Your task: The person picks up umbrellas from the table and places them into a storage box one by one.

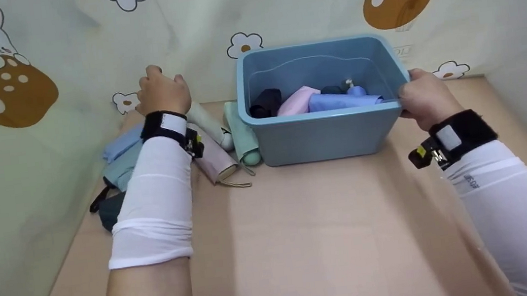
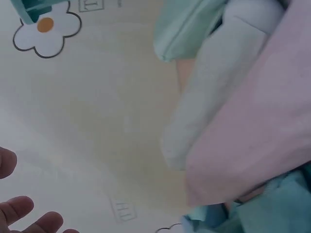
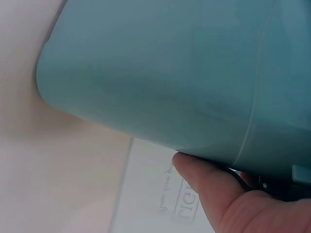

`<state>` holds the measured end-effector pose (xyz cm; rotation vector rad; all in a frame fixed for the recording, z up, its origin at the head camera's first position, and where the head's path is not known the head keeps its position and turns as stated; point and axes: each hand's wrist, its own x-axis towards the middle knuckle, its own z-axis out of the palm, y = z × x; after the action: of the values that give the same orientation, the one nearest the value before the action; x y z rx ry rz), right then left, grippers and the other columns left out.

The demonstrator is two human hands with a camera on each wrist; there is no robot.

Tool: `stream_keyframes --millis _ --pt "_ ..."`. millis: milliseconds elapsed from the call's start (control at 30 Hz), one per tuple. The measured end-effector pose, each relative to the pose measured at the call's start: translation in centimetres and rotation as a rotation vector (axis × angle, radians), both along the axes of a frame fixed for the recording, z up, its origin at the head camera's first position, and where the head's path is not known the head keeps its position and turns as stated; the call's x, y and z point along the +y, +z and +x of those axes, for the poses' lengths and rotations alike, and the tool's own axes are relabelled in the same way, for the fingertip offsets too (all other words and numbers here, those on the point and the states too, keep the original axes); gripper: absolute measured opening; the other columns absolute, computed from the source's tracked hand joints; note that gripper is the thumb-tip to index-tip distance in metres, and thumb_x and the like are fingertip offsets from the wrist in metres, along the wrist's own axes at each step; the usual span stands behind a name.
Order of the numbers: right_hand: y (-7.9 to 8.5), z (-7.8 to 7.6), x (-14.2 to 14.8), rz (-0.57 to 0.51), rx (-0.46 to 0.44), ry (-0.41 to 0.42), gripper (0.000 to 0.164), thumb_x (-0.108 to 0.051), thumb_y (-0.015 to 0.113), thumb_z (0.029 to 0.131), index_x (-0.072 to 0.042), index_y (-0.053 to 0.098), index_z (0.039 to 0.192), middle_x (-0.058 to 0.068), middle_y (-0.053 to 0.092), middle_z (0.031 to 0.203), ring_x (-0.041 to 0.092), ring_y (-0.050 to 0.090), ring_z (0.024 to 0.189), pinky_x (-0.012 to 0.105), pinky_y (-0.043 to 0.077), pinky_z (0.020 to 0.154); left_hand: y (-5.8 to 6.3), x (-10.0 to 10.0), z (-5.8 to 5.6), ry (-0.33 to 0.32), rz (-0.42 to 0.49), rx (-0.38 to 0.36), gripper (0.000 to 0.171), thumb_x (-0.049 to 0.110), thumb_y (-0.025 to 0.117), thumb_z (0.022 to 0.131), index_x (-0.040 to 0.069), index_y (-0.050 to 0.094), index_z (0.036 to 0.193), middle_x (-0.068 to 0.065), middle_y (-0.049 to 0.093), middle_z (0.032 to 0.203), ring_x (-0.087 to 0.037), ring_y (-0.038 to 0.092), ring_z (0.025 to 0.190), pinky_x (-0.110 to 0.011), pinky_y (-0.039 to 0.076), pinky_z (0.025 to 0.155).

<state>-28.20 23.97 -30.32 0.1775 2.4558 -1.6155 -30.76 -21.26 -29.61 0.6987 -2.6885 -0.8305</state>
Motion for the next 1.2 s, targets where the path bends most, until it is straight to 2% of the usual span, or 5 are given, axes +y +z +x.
stream_keyframes --millis 333,600,800,1067,1200 --pt "-0.2 -0.2 0.1 -0.014 -0.006 -0.007 0.082 0.007 0.035 0.091 -0.001 0.007 0.167 0.025 0.016 0.174 0.046 0.031 0.154 0.063 0.037 0.119 -4.0 0.5 0.4 0.018 0.043 -0.085 0.069 0.045 0.048 0.107 0.008 0.029 0.162 -0.024 0.043 0.157 -0.044 0.046 0.141 -0.063 0.041 0.112" --pt "-0.6 -0.2 0.0 -0.043 0.01 -0.012 0.082 0.006 0.035 0.089 0.001 0.01 0.166 0.025 0.018 0.173 0.043 0.031 0.154 0.063 0.036 0.119 -7.0 1.3 1.1 -0.028 0.001 -0.202 0.069 0.042 0.056 0.104 0.003 0.036 0.156 -0.031 0.041 0.149 -0.049 0.048 0.136 -0.059 0.047 0.107" --pt "-0.4 -0.1 -0.1 -0.026 -0.006 -0.013 0.081 0.005 0.036 0.09 0.0 0.008 0.167 0.024 0.016 0.174 0.044 0.028 0.156 0.063 0.035 0.121 -8.8 1.8 1.8 -0.041 -0.066 -0.23 0.066 0.033 0.059 0.101 -0.002 0.041 0.153 -0.033 0.041 0.147 -0.05 0.045 0.135 -0.056 0.048 0.105" --pt "-0.1 -0.1 -0.1 -0.024 -0.008 -0.008 0.082 0.007 0.036 0.091 -0.001 0.007 0.167 0.023 0.016 0.174 0.045 0.027 0.157 0.063 0.033 0.121 -10.4 3.2 3.3 -0.145 -0.186 -0.185 0.087 0.032 0.06 0.099 -0.009 0.017 0.163 -0.04 0.03 0.158 -0.053 0.023 0.151 -0.059 0.02 0.125" --pt "-0.1 -0.1 0.0 -0.021 -0.001 -0.015 0.083 0.007 0.036 0.09 -0.001 0.008 0.167 0.024 0.016 0.174 0.046 0.028 0.157 0.064 0.034 0.121 -10.7 4.1 4.2 -0.207 -0.162 -0.202 0.094 0.028 0.064 0.095 -0.007 0.011 0.165 -0.04 0.015 0.164 -0.056 0.015 0.153 -0.058 0.023 0.126"
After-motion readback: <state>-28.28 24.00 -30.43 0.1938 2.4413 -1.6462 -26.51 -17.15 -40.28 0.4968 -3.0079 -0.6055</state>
